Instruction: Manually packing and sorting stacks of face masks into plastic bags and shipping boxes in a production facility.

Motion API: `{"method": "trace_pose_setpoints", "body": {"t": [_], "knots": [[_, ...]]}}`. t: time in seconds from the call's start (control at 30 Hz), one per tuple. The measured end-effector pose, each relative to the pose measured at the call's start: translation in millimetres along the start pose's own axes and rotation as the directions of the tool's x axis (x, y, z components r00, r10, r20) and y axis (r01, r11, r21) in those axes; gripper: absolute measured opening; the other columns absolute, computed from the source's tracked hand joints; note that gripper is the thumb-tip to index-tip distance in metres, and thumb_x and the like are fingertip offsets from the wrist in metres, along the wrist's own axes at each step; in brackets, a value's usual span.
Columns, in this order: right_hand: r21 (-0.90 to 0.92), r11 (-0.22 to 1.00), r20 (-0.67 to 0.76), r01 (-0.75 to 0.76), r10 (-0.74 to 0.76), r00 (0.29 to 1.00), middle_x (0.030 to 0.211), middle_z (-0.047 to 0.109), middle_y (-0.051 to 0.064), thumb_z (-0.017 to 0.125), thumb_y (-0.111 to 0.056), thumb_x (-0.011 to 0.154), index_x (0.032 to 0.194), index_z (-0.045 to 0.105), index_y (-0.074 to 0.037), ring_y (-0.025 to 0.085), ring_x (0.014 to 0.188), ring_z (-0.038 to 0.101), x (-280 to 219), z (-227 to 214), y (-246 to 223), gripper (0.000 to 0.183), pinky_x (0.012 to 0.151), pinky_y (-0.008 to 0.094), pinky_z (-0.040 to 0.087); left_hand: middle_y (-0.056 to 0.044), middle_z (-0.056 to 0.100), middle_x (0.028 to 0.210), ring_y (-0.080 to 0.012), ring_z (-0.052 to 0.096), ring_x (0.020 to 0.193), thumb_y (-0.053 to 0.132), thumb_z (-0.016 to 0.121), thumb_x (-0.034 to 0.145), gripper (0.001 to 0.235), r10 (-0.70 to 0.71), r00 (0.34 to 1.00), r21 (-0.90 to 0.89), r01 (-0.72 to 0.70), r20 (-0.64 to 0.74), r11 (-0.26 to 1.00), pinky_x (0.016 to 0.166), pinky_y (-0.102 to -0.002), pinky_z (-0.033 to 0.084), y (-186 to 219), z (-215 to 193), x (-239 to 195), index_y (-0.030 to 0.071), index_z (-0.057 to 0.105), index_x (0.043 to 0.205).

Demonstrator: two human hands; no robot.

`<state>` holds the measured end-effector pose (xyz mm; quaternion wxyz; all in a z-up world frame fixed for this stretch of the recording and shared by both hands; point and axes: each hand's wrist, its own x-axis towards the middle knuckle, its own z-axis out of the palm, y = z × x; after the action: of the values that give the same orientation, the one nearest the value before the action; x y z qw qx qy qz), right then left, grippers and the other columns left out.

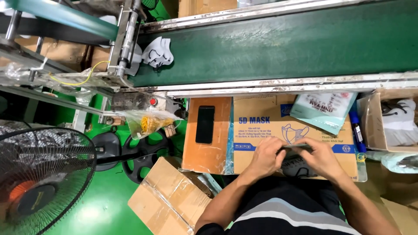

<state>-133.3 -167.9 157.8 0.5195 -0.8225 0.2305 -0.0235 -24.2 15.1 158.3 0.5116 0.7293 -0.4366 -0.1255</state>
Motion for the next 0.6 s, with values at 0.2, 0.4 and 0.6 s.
{"method": "trace_pose_setpoints", "body": {"t": [0.2,0.4,0.6], "knots": [[-0.065,0.993,-0.071,-0.100,0.095,0.993,0.093,0.081,0.007,0.069,-0.006,0.089,0.105,0.078,-0.007,0.013,0.082,0.075,-1,-1,16,0.018,0.075,0.030,0.057,-0.014,0.065,0.104,-0.0345,0.062,0.102,0.006,0.068,0.090,0.019,0.041,0.997,-0.025,-0.039,0.073,0.999,0.089,-0.043,0.050,4,-13,4,0.003,0.065,0.109],[0.016,0.999,-0.008,-0.047,0.048,0.999,0.090,0.080,0.006,0.073,-0.013,0.088,0.101,0.078,-0.006,0.014,0.082,0.074,9,-10,15,0.015,0.075,0.031,0.057,-0.010,0.067,0.093,-0.0317,0.062,0.092,0.006,0.074,0.087,0.014,0.073,0.992,0.172,-0.090,0.102,0.981,0.085,-0.042,0.044,-1,-6,2,0.007,0.068,0.099],[0.094,0.995,-0.033,0.020,-0.017,0.999,0.089,0.078,0.005,0.066,-0.008,0.086,0.103,0.075,-0.006,0.014,0.082,0.072,7,-11,49,0.019,0.074,0.030,0.058,-0.014,0.066,0.095,-0.0358,0.062,0.091,0.001,0.072,0.085,0.017,0.148,0.986,-0.008,-0.148,0.072,0.989,0.080,-0.043,0.049,-12,-5,2,0.004,0.067,0.100]]}}
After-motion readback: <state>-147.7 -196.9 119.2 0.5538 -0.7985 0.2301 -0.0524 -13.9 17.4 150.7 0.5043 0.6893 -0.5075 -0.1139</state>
